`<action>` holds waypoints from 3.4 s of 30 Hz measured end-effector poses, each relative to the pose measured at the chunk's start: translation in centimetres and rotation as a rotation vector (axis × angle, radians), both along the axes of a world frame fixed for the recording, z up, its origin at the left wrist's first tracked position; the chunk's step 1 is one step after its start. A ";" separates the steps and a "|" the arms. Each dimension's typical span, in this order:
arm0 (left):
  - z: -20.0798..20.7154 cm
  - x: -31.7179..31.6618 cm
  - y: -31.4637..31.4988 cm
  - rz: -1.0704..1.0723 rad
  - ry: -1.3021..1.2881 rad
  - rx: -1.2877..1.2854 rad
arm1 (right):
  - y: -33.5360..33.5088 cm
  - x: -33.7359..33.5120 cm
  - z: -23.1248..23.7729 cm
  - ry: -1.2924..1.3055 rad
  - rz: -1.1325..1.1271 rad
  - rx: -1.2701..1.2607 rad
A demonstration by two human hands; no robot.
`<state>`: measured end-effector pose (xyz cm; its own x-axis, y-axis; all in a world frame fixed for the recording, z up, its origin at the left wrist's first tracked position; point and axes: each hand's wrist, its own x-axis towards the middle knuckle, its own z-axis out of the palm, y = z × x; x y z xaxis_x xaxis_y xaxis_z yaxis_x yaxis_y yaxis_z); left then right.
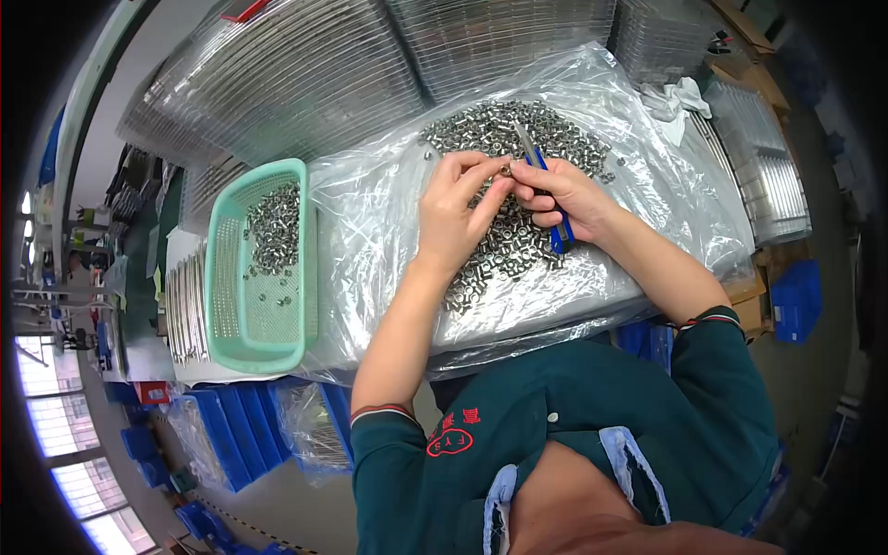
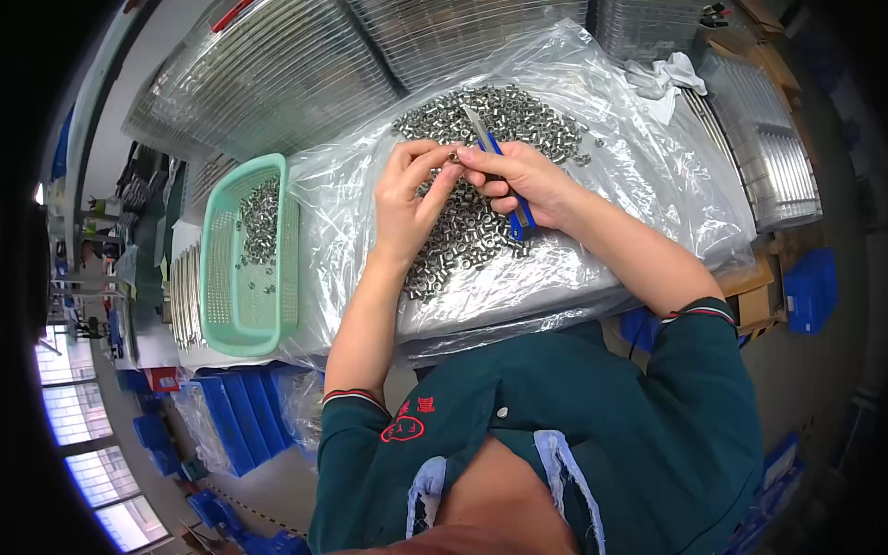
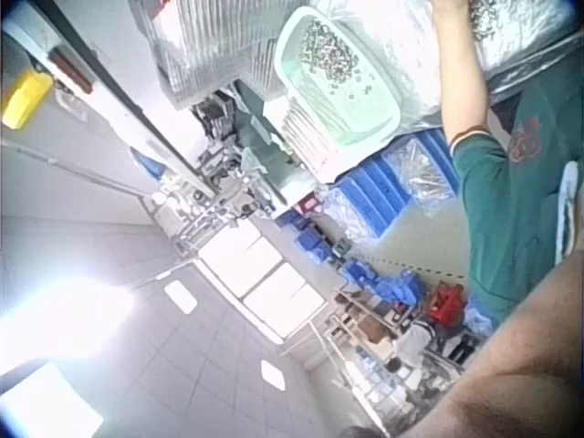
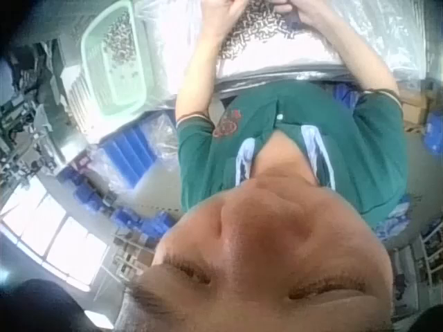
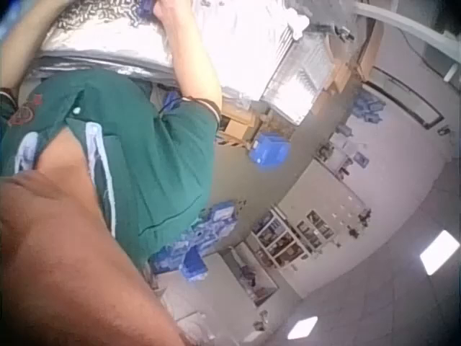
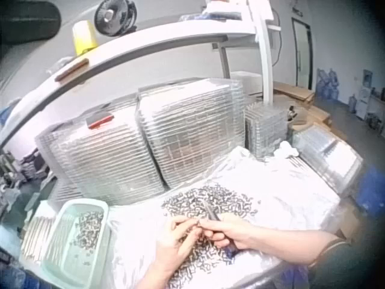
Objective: The recorder is using a pair of pliers to inspect and sort small metal components on a workbench in a manufacturing setting.
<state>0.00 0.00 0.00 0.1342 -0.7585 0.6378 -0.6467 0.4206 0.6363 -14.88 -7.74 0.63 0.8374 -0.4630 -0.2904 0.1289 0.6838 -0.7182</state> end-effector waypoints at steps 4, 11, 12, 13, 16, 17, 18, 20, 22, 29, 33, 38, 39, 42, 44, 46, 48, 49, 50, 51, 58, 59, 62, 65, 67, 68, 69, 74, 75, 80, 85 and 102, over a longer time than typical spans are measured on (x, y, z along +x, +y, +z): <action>0.0 0.1 0.1 0.013 0.012 0.023 | 0.1 0.0 0.0 0.018 0.001 0.004; 0.4 -0.3 0.2 -0.014 0.157 0.043 | 0.1 0.1 0.1 0.022 0.002 0.012; 0.4 -0.3 0.2 -0.013 0.156 0.043 | 0.1 0.1 0.1 0.022 0.002 0.011; 0.4 -0.2 0.2 -0.017 0.152 0.050 | 0.1 0.1 0.1 0.016 0.004 0.014; 0.4 -0.2 0.2 -0.015 0.141 0.062 | 0.1 0.1 0.1 0.014 0.005 0.020; 0.4 -0.2 0.2 -0.009 0.134 0.067 | 0.1 0.1 0.1 0.017 0.004 0.024; 0.3 -0.1 0.2 -0.009 0.134 0.067 | 0.1 0.1 0.1 0.017 0.004 0.023; 0.0 0.1 0.1 -0.014 0.108 0.059 | 0.1 0.2 0.1 0.011 0.012 0.031; -0.3 0.3 0.0 -0.007 0.086 0.047 | 0.1 0.2 0.1 0.019 0.010 0.021; 0.3 -0.2 0.1 -0.039 0.277 0.128 | 0.1 0.1 0.2 0.050 -0.017 0.013; -0.7 0.3 -0.2 -0.083 0.429 0.133 | 0.2 0.1 0.3 0.022 0.011 -0.116; 0.3 0.4 -0.2 -0.166 0.825 0.215 | -0.8 -0.7 1.1 -0.058 -0.136 -0.273; 0.6 0.4 -0.2 -0.172 0.887 0.228 | -0.9 -0.8 1.2 -0.059 -0.137 -0.270; 0.8 0.4 0.0 -0.137 0.876 0.248 | -0.6 -0.8 1.1 0.084 -0.348 -0.950; 0.7 0.5 0.0 -0.120 0.838 0.253 | -0.6 -0.6 1.1 0.184 -0.425 -1.310; 0.5 0.5 -0.1 -0.105 0.801 0.256 | -0.6 -0.4 1.4 0.324 -0.518 -1.681; 0.3 0.6 -0.2 -0.096 0.785 0.244 | -0.7 -0.5 1.3 0.350 -0.499 -1.748; 0.2 0.6 -0.2 -0.097 0.785 0.246 | -0.7 -0.5 1.3 0.376 -0.476 -1.817; 0.0 0.7 -0.2 -0.091 0.738 0.231 | -0.7 -0.5 1.3 0.377 -0.477 -1.815; -0.2 0.7 -0.3 -0.085 0.691 0.217 | -0.6 -0.5 1.3 0.383 -0.463 -1.830; -0.2 0.5 -0.1 0.063 0.380 0.144 | -0.4 -0.8 1.3 0.405 -0.424 -1.862; -0.1 0.5 0.0 0.104 0.244 0.090 | -0.4 -0.8 1.3 0.403 -0.415 -1.872; 0.1 0.4 -0.2 0.136 0.138 0.046 | -0.7 -0.9 1.2 0.392 -0.480 -1.940; -0.3 0.5 0.0 0.116 0.249 0.097 | -0.7 -0.8 1.2 0.405 -0.533 -2.010; 0.1 0.4 -0.1 -0.003 0.722 0.268 | -0.9 -0.9 1.1 0.415 -0.551 -2.020; 0.2 0.5 -0.2 -0.045 0.783 0.301 | -1.1 -0.9 1.2 0.394 -0.581 -1.991; 0.3 0.7 -0.2 -0.044 0.782 0.301 | -1.1 -0.8 1.2 0.363 -0.609 -1.962; 0.2 1.4 -0.4 -0.200 1.063 0.403 | -0.9 -1.0 0.6 0.156 -0.442 -1.405; 0.1 1.5 -0.3 -0.255 1.172 0.424 | -0.6 -0.2 0.1 0.016 -0.513 -1.168; -0.2 2.3 -0.1 -0.467 1.454 0.518 | 0.2 -0.5 1.0 -0.033 -0.314 -0.629; 0.3 1.6 0.0 -0.485 1.354 0.478 | 0.1 -0.4 0.7 0.060 -0.068 -0.346; 0.2 -0.3 0.2 0.026 0.091 0.075 | 0.1 0.0 -0.1 0.017 0.007 -0.001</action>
